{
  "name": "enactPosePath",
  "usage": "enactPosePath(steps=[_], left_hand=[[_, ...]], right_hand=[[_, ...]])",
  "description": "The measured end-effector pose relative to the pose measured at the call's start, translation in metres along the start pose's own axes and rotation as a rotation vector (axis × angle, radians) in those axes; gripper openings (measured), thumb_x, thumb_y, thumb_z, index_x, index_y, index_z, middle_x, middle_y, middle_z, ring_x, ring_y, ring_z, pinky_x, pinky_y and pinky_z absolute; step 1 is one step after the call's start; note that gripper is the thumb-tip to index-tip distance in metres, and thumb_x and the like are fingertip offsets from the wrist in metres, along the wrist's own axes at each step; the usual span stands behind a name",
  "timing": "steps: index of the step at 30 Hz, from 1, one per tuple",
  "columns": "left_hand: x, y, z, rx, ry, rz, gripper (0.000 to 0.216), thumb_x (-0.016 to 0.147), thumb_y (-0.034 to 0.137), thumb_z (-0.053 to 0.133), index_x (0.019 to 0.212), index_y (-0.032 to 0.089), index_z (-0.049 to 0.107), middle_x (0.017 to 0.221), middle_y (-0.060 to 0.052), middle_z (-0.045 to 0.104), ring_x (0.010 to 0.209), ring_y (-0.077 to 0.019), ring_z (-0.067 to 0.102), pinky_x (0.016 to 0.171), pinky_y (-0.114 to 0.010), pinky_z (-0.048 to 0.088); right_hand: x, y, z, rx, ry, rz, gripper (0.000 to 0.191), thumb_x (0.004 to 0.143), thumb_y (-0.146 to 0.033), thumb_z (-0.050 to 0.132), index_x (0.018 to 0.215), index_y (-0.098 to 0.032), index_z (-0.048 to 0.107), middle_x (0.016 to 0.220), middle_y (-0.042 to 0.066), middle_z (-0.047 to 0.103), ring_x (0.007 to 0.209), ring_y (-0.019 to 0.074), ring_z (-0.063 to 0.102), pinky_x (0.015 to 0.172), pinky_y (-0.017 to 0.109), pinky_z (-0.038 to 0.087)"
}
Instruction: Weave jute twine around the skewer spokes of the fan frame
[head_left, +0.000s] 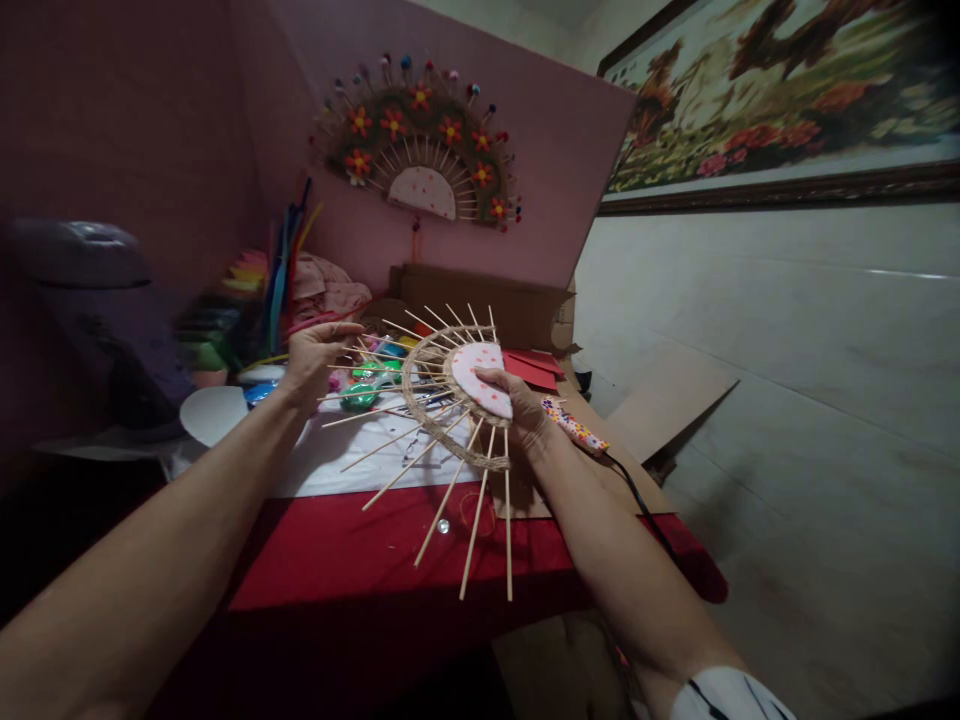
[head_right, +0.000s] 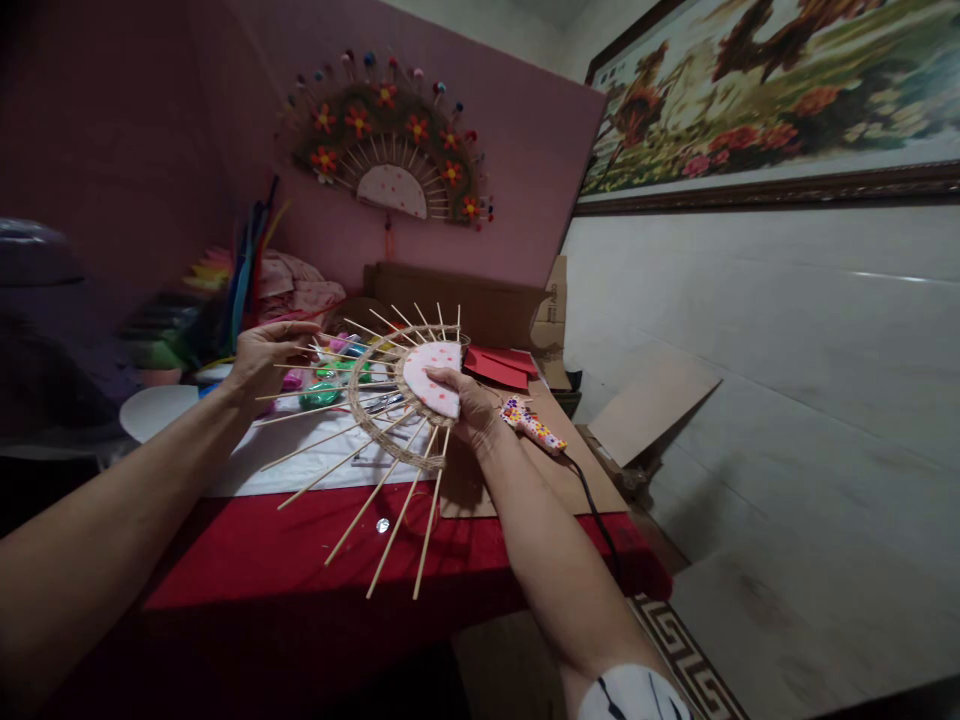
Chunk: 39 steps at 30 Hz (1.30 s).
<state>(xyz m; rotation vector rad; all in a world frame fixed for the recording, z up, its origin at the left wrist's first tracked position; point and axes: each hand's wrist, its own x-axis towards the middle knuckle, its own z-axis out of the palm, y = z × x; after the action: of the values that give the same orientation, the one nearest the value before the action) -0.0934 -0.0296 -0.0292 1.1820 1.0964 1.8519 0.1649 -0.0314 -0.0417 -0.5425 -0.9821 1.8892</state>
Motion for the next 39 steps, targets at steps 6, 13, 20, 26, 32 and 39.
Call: enactPosePath(steps=[6, 13, 20, 26, 32, 39], left_hand=[[0.003, 0.001, -0.005, -0.059, -0.009, -0.072, 0.016, 0.060, 0.011, 0.065, 0.076, 0.012, 0.067, 0.063, -0.003, 0.069, 0.049, -0.0126, 0.058, 0.047, -0.024, 0.041], [0.007, -0.004, -0.009, 0.006, -0.020, 0.040, 0.020, 0.052, 0.020, 0.074, 0.071, 0.014, 0.070, 0.064, -0.005, 0.068, 0.054, -0.0129, 0.059, 0.045, -0.021, 0.039], [0.007, -0.009, -0.007, 0.078, 0.028, 0.106, 0.018, 0.052, 0.017, 0.074, 0.070, 0.018, 0.072, 0.069, -0.005, 0.071, 0.067, -0.0171, 0.065, 0.061, -0.026, 0.049], [0.002, -0.004, -0.002, 0.098, 0.003, 0.123, 0.016, 0.052, 0.016, 0.075, 0.068, 0.019, 0.072, 0.069, -0.005, 0.071, 0.073, -0.0195, 0.066, 0.067, -0.029, 0.051], [0.002, -0.004, -0.001, 0.083, -0.027, 0.110, 0.018, 0.050, 0.019, 0.077, 0.068, 0.019, 0.074, 0.066, -0.004, 0.071, 0.071, -0.0183, 0.065, 0.070, -0.029, 0.051], [0.005, -0.002, -0.006, 0.085, -0.050, 0.062, 0.020, 0.050, 0.019, 0.077, 0.069, 0.017, 0.074, 0.066, -0.006, 0.070, 0.059, -0.0155, 0.062, 0.055, -0.025, 0.047]], right_hand=[[-0.001, 0.000, 0.001, -0.018, -0.021, 0.019, 0.018, 0.079, -0.011, 0.051, 0.093, -0.007, 0.061, 0.067, 0.008, 0.071, 0.053, 0.0134, 0.065, 0.053, 0.020, 0.056], [0.004, 0.000, -0.002, -0.015, -0.005, 0.057, 0.017, 0.079, -0.008, 0.049, 0.091, -0.007, 0.061, 0.061, 0.007, 0.069, 0.049, 0.0136, 0.063, 0.052, 0.021, 0.056], [0.002, -0.002, 0.001, -0.027, 0.011, 0.090, 0.017, 0.079, -0.006, 0.049, 0.091, -0.007, 0.061, 0.064, 0.007, 0.070, 0.049, 0.0132, 0.064, 0.051, 0.020, 0.056], [0.001, -0.002, 0.001, -0.043, 0.030, 0.121, 0.019, 0.080, -0.006, 0.046, 0.092, -0.005, 0.061, 0.066, 0.010, 0.072, 0.054, 0.0151, 0.067, 0.054, 0.022, 0.057], [-0.001, -0.002, 0.000, -0.079, 0.020, 0.151, 0.018, 0.080, -0.008, 0.047, 0.091, -0.005, 0.061, 0.068, 0.012, 0.072, 0.056, 0.0162, 0.068, 0.055, 0.022, 0.058], [-0.001, -0.004, -0.004, -0.068, 0.005, 0.168, 0.017, 0.079, -0.009, 0.050, 0.090, -0.005, 0.062, 0.069, 0.011, 0.072, 0.055, 0.0154, 0.068, 0.053, 0.022, 0.057]])
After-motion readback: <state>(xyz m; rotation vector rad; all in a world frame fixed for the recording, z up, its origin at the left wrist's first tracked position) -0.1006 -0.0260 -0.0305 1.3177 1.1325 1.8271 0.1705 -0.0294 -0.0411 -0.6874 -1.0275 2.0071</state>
